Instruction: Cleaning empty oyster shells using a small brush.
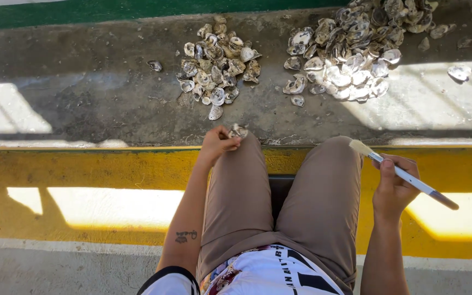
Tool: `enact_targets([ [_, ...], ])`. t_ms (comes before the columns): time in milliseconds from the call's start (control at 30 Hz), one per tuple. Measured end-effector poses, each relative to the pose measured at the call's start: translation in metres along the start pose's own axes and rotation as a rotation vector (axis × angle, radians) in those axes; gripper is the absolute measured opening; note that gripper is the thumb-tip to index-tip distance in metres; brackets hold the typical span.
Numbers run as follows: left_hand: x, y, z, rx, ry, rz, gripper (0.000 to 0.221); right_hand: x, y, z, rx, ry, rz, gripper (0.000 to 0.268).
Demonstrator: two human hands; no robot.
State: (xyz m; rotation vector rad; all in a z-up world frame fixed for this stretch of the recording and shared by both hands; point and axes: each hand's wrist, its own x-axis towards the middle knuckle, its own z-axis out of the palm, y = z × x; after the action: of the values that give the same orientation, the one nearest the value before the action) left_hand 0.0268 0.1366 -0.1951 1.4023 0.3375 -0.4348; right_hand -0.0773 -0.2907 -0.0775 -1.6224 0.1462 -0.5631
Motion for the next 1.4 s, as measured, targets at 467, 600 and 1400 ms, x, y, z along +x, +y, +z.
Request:
enact_targets([
  [467,0.003,0.018,0.062,-0.775,-0.017,0.073,0.035,0.065,0.095,0.043,-0.034,0.027,0.213,0.009],
  [600,-0.012,-0.016,0.082,-0.842,-0.157,0.032,0.039,0.115,0.148,0.104,-0.361,-0.164,0.475,0.015],
  [1400,0.003,-0.027,0.082,-0.72,-0.054,-0.068,0.029,0.109,0.19,0.19,-0.752,-0.534,0.48,0.021],
])
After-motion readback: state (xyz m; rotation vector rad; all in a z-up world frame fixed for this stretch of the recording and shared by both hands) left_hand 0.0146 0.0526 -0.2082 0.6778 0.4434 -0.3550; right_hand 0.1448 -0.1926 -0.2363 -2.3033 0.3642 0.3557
